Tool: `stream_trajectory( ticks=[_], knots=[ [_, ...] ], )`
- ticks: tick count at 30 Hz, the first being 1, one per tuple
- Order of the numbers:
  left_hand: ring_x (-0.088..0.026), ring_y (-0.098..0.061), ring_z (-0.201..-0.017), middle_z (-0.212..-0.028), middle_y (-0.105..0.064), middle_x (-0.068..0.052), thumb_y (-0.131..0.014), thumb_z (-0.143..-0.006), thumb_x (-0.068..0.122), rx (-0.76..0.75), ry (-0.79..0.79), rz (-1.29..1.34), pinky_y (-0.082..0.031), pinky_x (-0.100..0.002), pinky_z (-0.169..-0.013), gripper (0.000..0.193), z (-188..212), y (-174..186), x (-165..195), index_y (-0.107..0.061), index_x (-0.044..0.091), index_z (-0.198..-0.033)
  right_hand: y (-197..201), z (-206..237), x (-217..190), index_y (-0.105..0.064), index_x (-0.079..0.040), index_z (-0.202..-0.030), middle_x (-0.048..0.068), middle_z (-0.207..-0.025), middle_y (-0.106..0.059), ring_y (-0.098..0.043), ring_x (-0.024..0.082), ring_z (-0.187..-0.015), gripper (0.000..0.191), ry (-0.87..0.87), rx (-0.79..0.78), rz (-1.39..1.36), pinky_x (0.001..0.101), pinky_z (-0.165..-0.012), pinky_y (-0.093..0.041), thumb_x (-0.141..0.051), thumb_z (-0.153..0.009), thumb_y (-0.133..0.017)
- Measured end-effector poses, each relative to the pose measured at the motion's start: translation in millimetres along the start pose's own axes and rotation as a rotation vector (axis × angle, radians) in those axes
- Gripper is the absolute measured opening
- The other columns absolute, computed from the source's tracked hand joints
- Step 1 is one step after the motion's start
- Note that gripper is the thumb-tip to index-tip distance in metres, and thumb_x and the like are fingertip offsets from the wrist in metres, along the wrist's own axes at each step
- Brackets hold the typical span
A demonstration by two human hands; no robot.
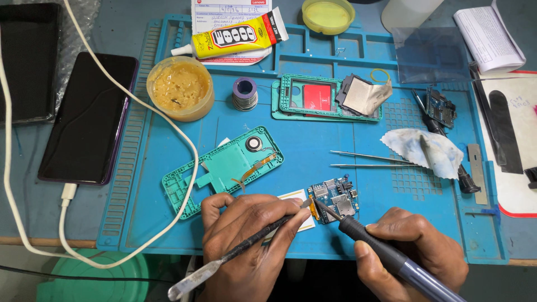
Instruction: The person solders a connector on a disassembled phone motherboard resting on a repair mat, holding the board steady with one hand while applying a soldering iron with the other. They dip the iron in flux from a container, clean the tip, and continue soldering the board's edge connector.
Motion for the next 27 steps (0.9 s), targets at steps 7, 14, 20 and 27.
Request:
stream_trajectory(
  ticks=[7, 14, 20, 27],
  knots=[
    [-0.007, -0.072, -0.084, -0.09, -0.076, 0.008, -0.086, -0.083, 0.015, 0.021, -0.001, -0.009, -0.036, -0.034, -0.081, 0.022, 0.9, -1.3, -0.5, -0.071, 0.015, -0.099, -0.1, 0.9, 2.0, -0.061, 0.0, -0.09, 0.009, -0.07, -0.066, -0.062, 0.009, -0.061, 0.02, 0.01, -0.007, -0.006, 0.0243, -0.059, -0.049, 0.002, -0.078, -0.077],
    [-0.008, -0.072, -0.084, -0.09, -0.075, 0.007, -0.086, -0.083, 0.015, 0.013, 0.001, -0.003, -0.036, -0.035, -0.082, 0.022, 1.2, -1.5, -1.1, -0.071, 0.015, -0.099, -0.6, 0.6, 1.6, -0.062, 0.001, -0.09, 0.008, -0.069, -0.067, -0.063, 0.01, -0.06, 0.02, -0.005, 0.001, 0.006, 0.0245, -0.059, -0.049, 0.001, -0.077, -0.078],
    [-0.008, -0.072, -0.084, -0.089, -0.076, 0.007, -0.086, -0.083, 0.015, 0.005, 0.001, -0.003, -0.036, -0.035, -0.081, 0.021, 0.5, -0.3, -0.7, -0.071, 0.015, -0.099, -0.7, -0.7, -0.2, -0.062, -0.001, -0.09, 0.007, -0.069, -0.066, -0.065, 0.009, -0.062, 0.019, 0.006, 0.004, -0.02, 0.0252, -0.061, -0.051, 0.001, -0.079, -0.077],
    [-0.007, -0.072, -0.084, -0.09, -0.076, 0.007, -0.086, -0.083, 0.015, 0.013, 0.0, -0.014, -0.036, -0.034, -0.081, 0.021, -0.6, -0.6, 0.5, -0.072, 0.015, -0.098, 0.0, 0.7, 0.8, -0.061, 0.0, -0.092, 0.009, -0.071, -0.066, -0.065, 0.011, -0.061, 0.02, 0.026, 0.017, 0.001, 0.0259, -0.062, -0.051, 0.003, -0.079, -0.076]
  ],
)
Point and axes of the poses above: each hand's wrist, its own z-axis away from the middle knuckle, its own y-axis out of the back of the hand, x = y × z, the point moved 1 cm from there along -z, towards the middle knuckle
